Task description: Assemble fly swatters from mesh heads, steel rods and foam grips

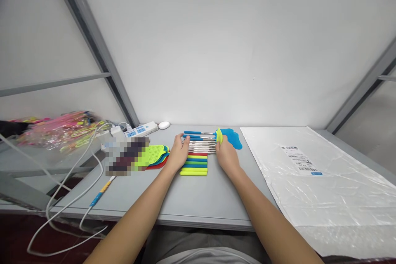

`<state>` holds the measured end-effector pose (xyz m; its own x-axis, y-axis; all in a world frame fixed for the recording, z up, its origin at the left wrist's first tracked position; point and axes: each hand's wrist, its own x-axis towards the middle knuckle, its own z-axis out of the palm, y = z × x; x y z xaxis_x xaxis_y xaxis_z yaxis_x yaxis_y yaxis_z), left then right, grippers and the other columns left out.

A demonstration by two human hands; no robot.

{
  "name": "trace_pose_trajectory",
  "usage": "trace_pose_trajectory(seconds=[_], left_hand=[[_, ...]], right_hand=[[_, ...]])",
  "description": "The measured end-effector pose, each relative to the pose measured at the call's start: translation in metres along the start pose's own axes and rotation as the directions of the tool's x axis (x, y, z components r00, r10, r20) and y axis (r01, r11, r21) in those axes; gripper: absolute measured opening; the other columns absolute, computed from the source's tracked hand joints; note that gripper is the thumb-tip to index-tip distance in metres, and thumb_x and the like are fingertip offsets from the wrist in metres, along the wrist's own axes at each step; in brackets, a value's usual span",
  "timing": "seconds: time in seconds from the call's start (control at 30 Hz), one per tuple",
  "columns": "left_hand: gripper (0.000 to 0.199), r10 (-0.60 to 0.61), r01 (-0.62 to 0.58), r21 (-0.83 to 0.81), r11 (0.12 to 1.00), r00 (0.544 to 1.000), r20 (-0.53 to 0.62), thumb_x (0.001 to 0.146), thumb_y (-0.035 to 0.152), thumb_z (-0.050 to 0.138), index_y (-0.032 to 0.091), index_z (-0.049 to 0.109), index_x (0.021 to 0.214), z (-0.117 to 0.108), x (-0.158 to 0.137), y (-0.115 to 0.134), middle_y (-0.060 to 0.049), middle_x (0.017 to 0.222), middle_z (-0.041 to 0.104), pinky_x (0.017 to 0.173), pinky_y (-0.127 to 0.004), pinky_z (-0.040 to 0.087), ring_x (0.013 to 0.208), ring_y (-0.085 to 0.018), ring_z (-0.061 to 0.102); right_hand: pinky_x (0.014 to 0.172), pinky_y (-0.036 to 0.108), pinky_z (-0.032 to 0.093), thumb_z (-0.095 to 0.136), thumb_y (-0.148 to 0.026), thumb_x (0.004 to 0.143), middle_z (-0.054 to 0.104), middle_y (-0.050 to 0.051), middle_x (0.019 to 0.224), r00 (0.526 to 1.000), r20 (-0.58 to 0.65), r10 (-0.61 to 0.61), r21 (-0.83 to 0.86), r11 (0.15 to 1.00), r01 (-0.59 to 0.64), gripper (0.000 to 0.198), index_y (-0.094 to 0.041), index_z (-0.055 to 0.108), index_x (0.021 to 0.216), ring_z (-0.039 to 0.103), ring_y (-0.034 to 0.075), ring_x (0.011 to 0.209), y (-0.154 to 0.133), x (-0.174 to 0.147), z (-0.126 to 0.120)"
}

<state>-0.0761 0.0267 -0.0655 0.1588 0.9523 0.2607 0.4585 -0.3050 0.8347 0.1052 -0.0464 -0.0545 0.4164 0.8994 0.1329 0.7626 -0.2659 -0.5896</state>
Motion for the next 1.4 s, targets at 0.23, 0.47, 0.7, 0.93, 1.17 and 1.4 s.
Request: trace_pose_trajectory(seconds=[0.23,0.47,0.7,0.93,1.17,1.4], left_hand=[[0.056,-0.009,0.010,-0.023,1.000,1.000,0.011,0.096,0.052,0.035,0.014,0.039,0.137,0.002,0.000,-0.001,-0.020,0.144,0.045,0.110,-0.043,0.031,0.137,-0.028,0.039],[0.057,-0.004,0.004,-0.035,0.999,1.000,-0.002,0.096,0.053,0.035,0.012,0.040,0.136,-0.002,0.000,-0.001,-0.022,0.139,0.049,0.108,-0.044,0.033,0.134,-0.029,0.042],[0.047,0.094,-0.095,-0.049,0.994,0.995,-0.030,0.097,0.050,0.037,0.018,0.046,0.131,-0.011,-0.009,0.008,-0.017,0.138,0.051,0.109,-0.047,0.032,0.133,-0.029,0.044],[0.042,0.286,-0.276,-0.144,0.950,0.957,0.053,0.097,0.044,0.042,0.025,0.042,0.135,-0.018,-0.038,0.036,-0.008,0.136,0.054,0.105,-0.038,0.040,0.125,-0.022,0.052],[0.034,0.141,-0.068,-0.494,0.867,0.984,0.112,0.093,0.040,0.053,0.026,0.050,0.124,-0.029,-0.098,0.049,-0.006,0.115,0.063,0.084,-0.030,0.050,0.100,-0.020,0.062],[0.019,-0.073,0.277,-0.660,0.698,0.945,0.320,0.088,0.036,0.062,0.017,0.061,0.091,-0.067,-0.151,0.035,-0.002,0.079,0.064,0.062,-0.024,0.047,0.067,-0.014,0.061]], right_hand=[[0.059,0.028,0.036,0.030,-0.032,0.099,0.066,0.008,0.088,1.000,0.009,-0.026,0.023,0.999,0.025,0.030,-0.017,0.045,0.119,0.061,0.023,0.075,0.002,0.001,0.004],[0.058,0.028,0.036,0.034,-0.031,0.097,0.065,0.008,0.086,0.999,-0.029,-0.033,0.085,0.996,0.035,0.027,-0.017,0.048,0.115,0.060,0.022,0.072,0.005,0.003,0.001],[0.055,0.031,0.037,0.034,-0.041,0.096,0.063,0.005,0.075,0.985,-0.168,-0.023,0.230,0.971,0.062,0.033,-0.018,0.051,0.113,0.056,0.022,0.063,0.002,-0.021,-0.016],[0.072,0.033,0.050,0.052,-0.051,0.090,0.070,0.010,0.104,0.984,-0.165,-0.069,0.620,0.768,0.158,0.041,-0.018,0.060,0.111,0.065,0.024,0.088,0.002,-0.061,-0.022],[0.082,0.038,0.053,0.061,-0.046,0.087,0.069,0.010,0.115,0.880,0.278,-0.385,0.807,0.590,0.004,0.042,-0.021,0.060,0.121,0.066,0.025,0.097,-0.012,-0.083,-0.042],[0.086,0.040,0.050,0.059,-0.038,0.087,0.067,0.008,0.112,0.865,0.089,-0.493,0.426,0.804,0.415,0.028,-0.025,0.061,0.111,0.062,0.026,0.103,-0.068,-0.076,-0.029]])
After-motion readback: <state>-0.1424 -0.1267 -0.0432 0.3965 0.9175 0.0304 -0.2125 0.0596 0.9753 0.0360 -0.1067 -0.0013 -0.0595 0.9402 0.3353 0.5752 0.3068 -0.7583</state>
